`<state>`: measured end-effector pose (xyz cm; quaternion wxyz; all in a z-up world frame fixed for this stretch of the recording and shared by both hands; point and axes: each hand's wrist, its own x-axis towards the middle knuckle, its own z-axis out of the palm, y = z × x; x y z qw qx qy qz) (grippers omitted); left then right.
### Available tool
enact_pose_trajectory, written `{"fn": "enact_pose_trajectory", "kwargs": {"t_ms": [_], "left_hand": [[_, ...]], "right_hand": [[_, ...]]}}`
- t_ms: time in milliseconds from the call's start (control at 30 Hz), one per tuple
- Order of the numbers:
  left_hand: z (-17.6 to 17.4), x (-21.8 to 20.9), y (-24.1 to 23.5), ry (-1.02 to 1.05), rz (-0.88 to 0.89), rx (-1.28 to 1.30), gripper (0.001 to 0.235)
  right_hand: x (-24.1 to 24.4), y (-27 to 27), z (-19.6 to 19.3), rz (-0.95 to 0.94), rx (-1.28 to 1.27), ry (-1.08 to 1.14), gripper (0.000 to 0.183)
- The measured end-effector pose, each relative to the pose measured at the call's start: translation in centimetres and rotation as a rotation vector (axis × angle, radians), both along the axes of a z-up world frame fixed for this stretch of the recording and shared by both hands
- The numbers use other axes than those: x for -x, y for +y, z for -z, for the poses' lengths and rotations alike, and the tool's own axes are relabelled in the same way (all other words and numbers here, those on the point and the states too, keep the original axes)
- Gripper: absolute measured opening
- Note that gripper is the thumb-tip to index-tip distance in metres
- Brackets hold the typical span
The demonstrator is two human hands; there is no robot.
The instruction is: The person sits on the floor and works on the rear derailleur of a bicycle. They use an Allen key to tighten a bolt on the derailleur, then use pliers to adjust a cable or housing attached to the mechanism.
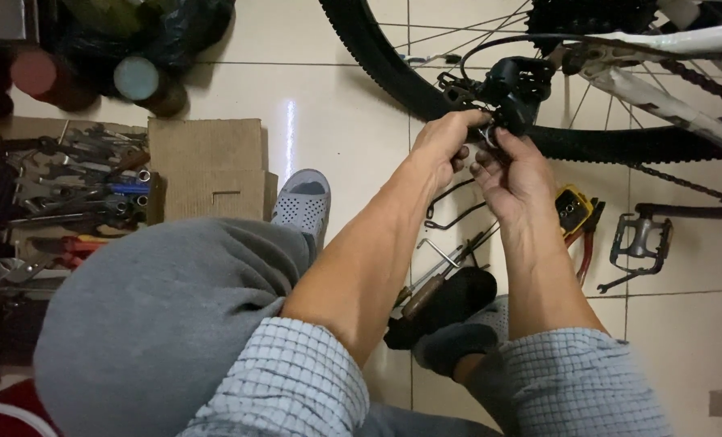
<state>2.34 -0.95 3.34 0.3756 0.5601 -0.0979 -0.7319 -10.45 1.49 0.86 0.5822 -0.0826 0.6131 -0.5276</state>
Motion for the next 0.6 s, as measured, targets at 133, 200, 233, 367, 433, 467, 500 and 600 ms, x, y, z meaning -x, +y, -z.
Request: {"fn": "enact_pose_trajectory", "kwargs": {"t_ms": [133, 200, 233, 367, 433, 467, 500, 600], "left_hand": [[0.9, 0.2, 0.0, 0.005, 0.012, -0.003, 0.047], [0.9, 0.2, 0.2, -0.003, -0.005, 0.048, 0.044], [1.2, 0.3, 0.3, -0.004, -0.005, 0.048, 0.044], [1.7, 0.7, 0.6, -0.085, 0.027, 0.181, 0.045], [1.7, 0.5, 0.7, -0.121, 0.06, 0.241, 0.047], [1.7, 0.4, 0.8, -0.144, 0.064, 0.28, 0.045], [1.7, 0.3, 0.8, -0.165, 0.068, 0.319, 0.043], [1.3, 1.0, 1.3, -0.158, 0.057, 0.332, 0.039]], "right_hand": [[-0.2, -0.2, 0.2, 0.038, -0.006, -0.038, 0.014], [0.2, -0.4, 0.9, 0.054, -0.009, -0.024, 0.015], [0.3, -0.5, 1.2, 0.054, -0.01, -0.025, 0.015], [0.4, -0.7, 1.7, 0.038, -0.006, 0.018, 0.012], [0.3, -0.9, 1.8, 0.036, -0.002, 0.041, 0.012], [0.2, -1.0, 2.0, 0.012, -0.002, 0.084, 0.013], [0.2, -1.1, 2.1, -0.013, -0.001, 0.129, 0.014], [-0.2, -0.8, 1.6, -0.05, 0.005, 0.193, 0.016]]}}
